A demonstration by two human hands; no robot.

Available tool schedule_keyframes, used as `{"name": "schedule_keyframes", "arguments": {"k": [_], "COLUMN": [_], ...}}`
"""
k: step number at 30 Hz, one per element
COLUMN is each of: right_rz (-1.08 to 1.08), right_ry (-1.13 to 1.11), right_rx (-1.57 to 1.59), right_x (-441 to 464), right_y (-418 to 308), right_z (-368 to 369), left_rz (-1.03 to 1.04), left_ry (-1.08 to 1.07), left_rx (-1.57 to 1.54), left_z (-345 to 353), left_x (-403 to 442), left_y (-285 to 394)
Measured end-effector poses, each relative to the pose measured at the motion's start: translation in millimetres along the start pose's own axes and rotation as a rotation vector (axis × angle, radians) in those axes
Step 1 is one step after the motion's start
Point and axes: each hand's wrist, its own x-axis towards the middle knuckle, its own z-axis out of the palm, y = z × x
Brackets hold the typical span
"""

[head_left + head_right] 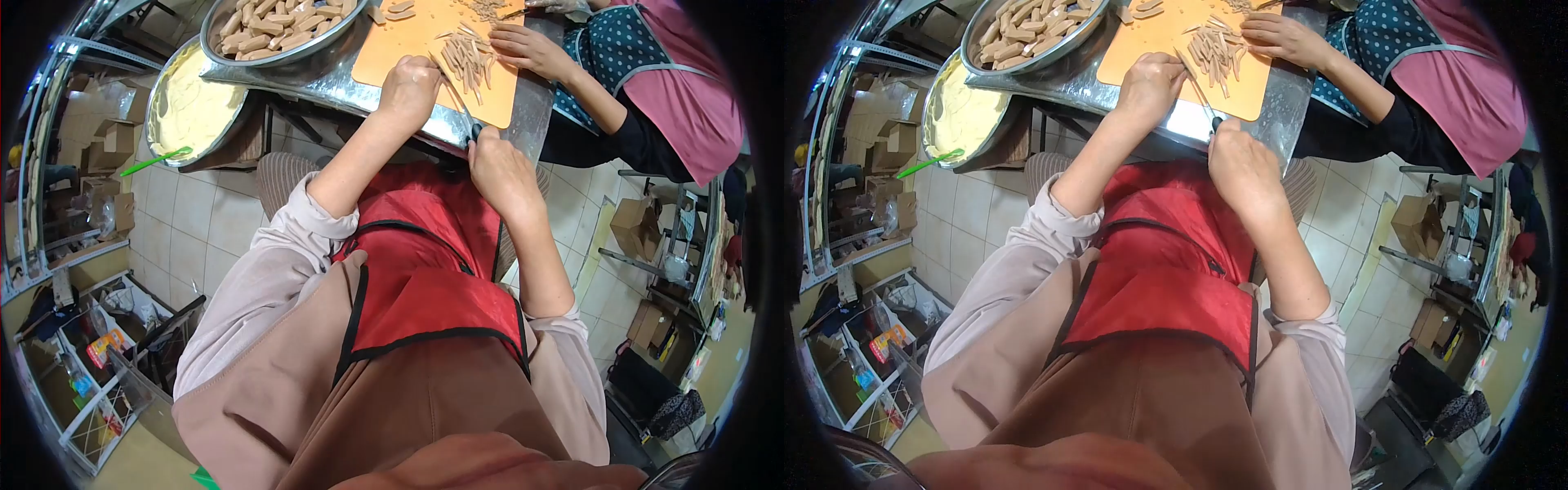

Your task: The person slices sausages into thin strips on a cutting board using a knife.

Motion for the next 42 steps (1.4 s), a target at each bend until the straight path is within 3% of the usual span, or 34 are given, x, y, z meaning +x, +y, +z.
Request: {"name": "schedule_keyframes", "arguments": {"k": [7, 25, 31, 42], "right_rz": [0.097, 0.053, -0.010, 0.085], "right_ry": [-0.026, -0.156, -0.123, -0.064], "right_rx": [-0.013, 0.010, 0.080, 0.038], "right_x": [-14.7, 3.6, 19.6, -3.8], "right_y": [3.3, 9.9, 12.6, 14.3], "right_z": [-25.3, -24.6, -13.0, -14.9], "left_rz": [0.016, 0.043, 0.019, 0.038], "left_ry": [0.063, 0.071, 0.063, 0.056], "left_rx": [-0.023, -0.057, -0.063, -0.047], "left_z": [-1.8, -0.8, -0.4, -1.7], "left_x": [-0.8, 0.6, 1.2, 1.8], "left_y": [-0.8, -1.5, -0.4, -1.2]}}
